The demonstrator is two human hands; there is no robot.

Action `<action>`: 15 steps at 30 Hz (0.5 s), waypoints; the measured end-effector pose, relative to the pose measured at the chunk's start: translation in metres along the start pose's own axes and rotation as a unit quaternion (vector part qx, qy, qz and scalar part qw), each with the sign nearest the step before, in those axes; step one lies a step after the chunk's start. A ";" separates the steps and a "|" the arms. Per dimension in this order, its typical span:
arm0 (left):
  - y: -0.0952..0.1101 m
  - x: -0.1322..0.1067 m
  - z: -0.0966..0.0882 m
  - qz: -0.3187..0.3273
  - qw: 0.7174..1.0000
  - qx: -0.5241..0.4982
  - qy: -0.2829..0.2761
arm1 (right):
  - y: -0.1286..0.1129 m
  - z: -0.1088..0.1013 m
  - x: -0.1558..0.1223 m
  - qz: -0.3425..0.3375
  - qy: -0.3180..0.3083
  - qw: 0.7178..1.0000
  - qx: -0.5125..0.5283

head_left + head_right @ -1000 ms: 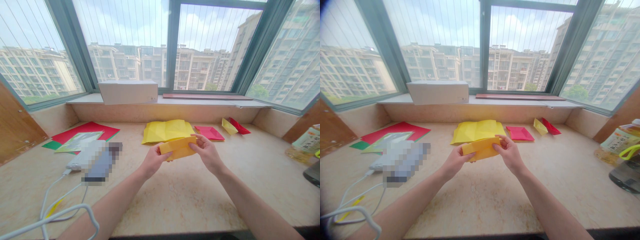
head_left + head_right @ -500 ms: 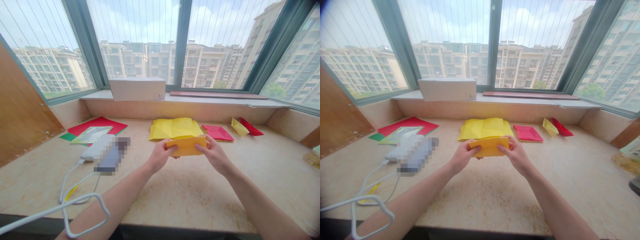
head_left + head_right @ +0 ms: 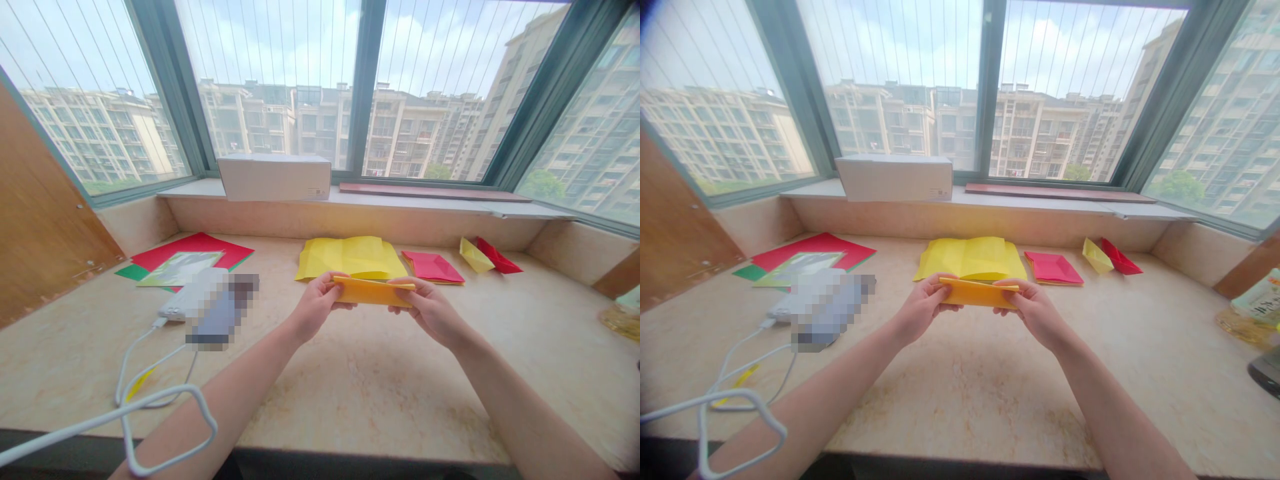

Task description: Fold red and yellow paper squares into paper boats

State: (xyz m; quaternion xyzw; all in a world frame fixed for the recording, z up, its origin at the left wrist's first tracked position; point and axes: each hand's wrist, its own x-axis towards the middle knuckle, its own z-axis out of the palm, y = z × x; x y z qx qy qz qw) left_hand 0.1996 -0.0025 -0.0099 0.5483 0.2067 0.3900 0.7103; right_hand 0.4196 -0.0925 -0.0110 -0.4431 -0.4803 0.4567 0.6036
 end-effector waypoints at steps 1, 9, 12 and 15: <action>0.000 0.000 0.000 -0.007 1.000 -0.008 0.003 | 0.000 0.001 0.000 0.006 0.001 1.000 0.005; 0.001 0.001 -0.002 -0.085 0.994 -0.064 -0.022 | 0.012 0.005 0.006 -0.034 0.041 0.995 -0.083; -0.001 0.001 -0.002 -0.068 0.997 -0.029 -0.011 | 0.015 0.005 0.008 -0.078 0.024 0.987 -0.142; -0.004 0.000 -0.001 -0.041 0.998 0.022 0.029 | 0.015 0.005 0.009 -0.079 0.034 0.987 -0.136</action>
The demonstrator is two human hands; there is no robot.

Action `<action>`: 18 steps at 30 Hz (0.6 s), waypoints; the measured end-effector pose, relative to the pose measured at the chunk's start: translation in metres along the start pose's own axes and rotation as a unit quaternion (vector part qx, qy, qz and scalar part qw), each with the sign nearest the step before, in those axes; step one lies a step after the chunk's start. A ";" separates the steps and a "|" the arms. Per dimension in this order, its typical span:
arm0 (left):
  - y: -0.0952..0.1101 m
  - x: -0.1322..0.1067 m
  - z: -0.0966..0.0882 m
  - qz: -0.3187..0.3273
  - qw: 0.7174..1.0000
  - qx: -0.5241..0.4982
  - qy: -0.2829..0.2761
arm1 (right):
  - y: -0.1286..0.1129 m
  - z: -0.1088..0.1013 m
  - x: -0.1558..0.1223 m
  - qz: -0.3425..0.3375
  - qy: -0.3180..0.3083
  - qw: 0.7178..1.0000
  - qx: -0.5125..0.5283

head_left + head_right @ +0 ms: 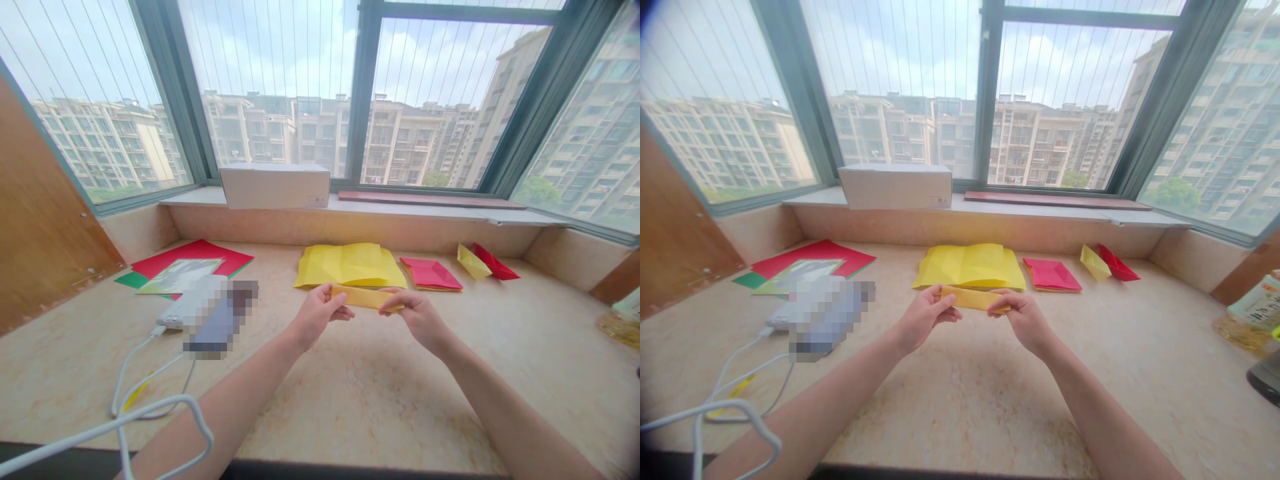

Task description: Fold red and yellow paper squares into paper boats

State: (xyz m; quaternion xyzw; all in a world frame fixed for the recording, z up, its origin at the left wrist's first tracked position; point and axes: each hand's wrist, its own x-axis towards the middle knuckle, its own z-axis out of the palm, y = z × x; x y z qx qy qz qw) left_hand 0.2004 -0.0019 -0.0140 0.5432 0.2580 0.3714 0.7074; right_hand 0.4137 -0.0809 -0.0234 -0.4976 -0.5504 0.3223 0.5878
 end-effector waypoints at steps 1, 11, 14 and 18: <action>-0.001 0.000 0.001 0.006 1.000 0.005 0.009 | -0.001 0.000 0.000 0.012 0.013 1.000 0.018; 0.000 -0.007 0.013 0.001 1.000 -0.020 -0.004 | -0.021 0.012 -0.006 0.046 0.011 0.969 0.243; -0.008 -0.011 0.017 -0.041 0.996 0.034 -0.077 | -0.021 0.021 -0.007 0.048 0.003 0.975 0.217; -0.016 -0.015 0.022 -0.033 0.986 0.103 -0.127 | -0.018 0.025 -0.008 0.053 -0.007 0.979 0.198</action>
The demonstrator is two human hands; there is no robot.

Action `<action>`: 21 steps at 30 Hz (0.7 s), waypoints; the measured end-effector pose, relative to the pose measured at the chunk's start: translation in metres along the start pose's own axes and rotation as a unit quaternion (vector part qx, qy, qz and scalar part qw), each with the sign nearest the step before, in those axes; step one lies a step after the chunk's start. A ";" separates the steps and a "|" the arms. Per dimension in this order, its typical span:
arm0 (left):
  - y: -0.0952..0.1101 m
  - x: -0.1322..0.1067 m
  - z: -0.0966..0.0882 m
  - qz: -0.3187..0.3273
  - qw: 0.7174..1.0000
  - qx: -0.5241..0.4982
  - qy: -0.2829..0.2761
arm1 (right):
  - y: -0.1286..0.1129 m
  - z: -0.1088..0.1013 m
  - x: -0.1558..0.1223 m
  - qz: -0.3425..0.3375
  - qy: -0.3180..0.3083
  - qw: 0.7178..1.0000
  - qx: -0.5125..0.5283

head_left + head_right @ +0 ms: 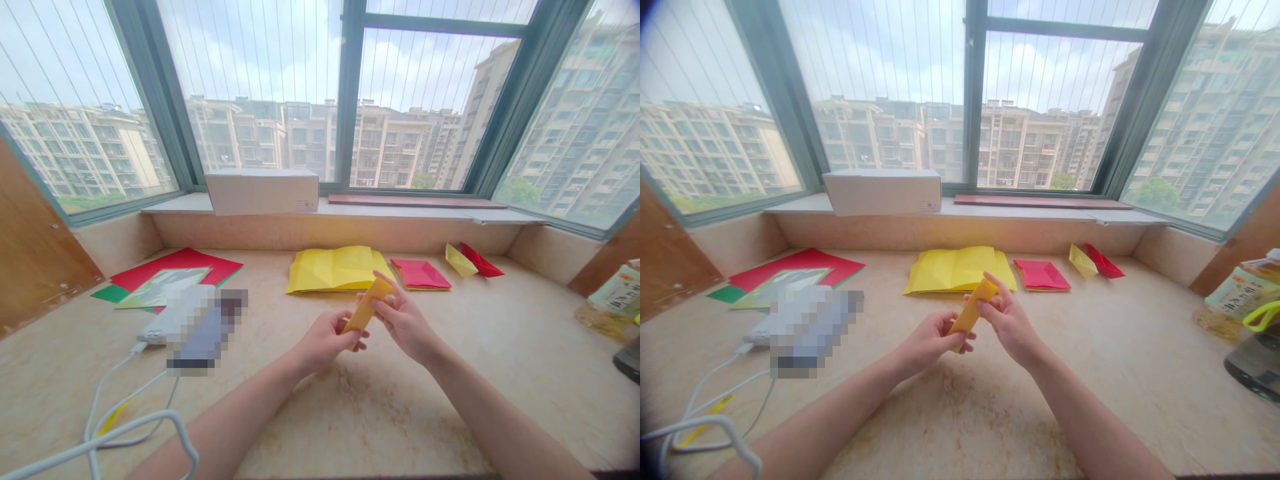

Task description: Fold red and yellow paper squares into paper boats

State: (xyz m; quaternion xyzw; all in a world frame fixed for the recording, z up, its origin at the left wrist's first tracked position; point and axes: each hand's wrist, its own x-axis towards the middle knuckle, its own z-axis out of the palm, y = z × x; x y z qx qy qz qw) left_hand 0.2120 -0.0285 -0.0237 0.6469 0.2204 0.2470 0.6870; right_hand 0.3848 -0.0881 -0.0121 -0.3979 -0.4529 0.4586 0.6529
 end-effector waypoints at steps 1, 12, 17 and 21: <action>-0.001 0.000 0.001 0.003 1.000 0.014 -0.005 | 0.001 0.000 -0.001 0.002 -0.017 1.000 0.001; 0.001 0.001 -0.001 -0.031 0.993 0.108 -0.041 | 0.007 -0.004 -0.003 -0.016 -0.052 0.996 -0.078; 0.006 -0.001 0.002 -0.029 0.994 0.101 -0.041 | 0.007 -0.004 -0.003 -0.032 -0.032 0.996 -0.075; 0.007 -0.003 0.004 -0.017 0.994 0.091 -0.054 | 0.008 -0.003 -0.004 -0.052 -0.017 0.997 -0.056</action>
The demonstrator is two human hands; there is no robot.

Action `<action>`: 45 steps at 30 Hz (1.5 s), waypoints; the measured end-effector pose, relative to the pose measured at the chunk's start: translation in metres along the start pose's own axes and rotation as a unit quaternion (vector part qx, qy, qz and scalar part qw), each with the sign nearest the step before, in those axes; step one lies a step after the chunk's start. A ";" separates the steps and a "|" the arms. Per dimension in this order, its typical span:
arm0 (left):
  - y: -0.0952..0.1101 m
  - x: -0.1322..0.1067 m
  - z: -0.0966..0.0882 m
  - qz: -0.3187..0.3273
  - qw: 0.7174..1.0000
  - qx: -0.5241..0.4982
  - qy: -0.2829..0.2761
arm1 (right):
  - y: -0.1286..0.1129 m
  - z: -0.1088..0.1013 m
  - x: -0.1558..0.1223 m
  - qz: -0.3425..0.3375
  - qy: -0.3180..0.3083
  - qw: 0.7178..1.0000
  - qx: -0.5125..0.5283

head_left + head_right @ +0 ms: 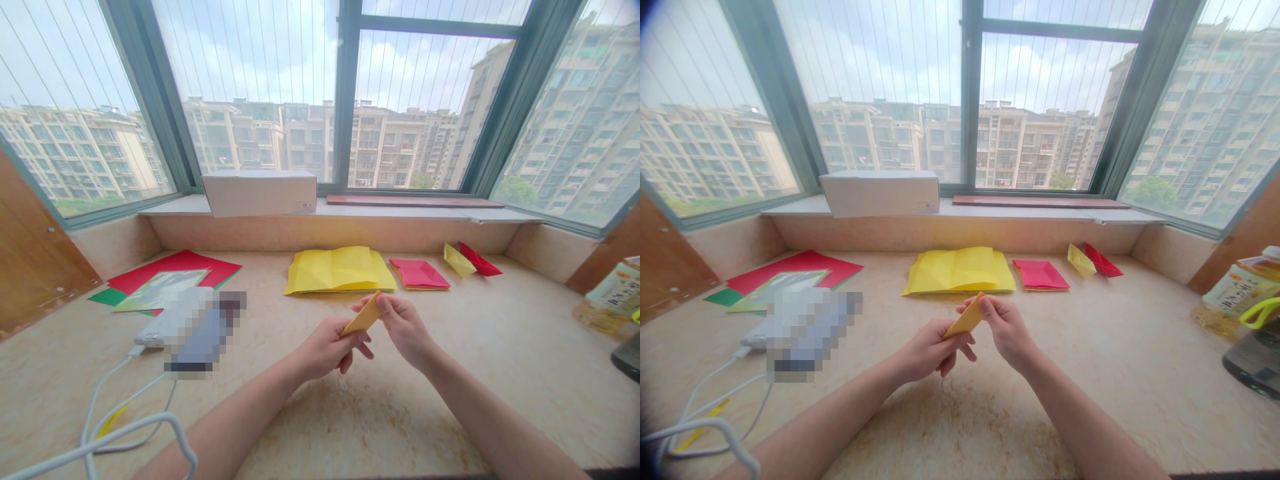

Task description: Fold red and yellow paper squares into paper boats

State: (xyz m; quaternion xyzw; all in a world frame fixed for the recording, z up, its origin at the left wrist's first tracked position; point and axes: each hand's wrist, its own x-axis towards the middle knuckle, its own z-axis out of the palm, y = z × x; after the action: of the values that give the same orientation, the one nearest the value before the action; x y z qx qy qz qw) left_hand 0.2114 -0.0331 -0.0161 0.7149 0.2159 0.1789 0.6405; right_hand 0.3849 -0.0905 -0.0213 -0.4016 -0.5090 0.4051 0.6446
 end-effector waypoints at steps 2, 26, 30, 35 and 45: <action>-0.001 -0.001 0.000 0.019 1.000 0.000 0.002 | 0.002 0.002 -0.001 0.012 -0.024 0.999 0.027; -0.005 -0.006 -0.004 0.042 0.996 0.026 -0.070 | 0.012 -0.010 -0.010 -0.056 0.020 0.993 -0.104; -0.005 -0.007 -0.007 0.036 0.996 0.022 -0.073 | 0.014 -0.009 -0.009 -0.061 0.037 0.991 -0.115; -0.007 -0.006 -0.005 0.009 0.996 -0.012 -0.085 | 0.015 -0.013 -0.009 -0.074 0.070 0.983 -0.150; -0.014 -0.002 -0.005 -0.016 0.997 -0.047 -0.064 | 0.009 -0.017 0.000 -0.041 0.082 0.990 -0.107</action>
State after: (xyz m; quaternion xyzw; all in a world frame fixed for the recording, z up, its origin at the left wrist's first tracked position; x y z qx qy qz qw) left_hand 0.2055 -0.0285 -0.0297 0.6908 0.1770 0.1320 0.6885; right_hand 0.4005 -0.0893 -0.0326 -0.4789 -0.5106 0.2872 0.6538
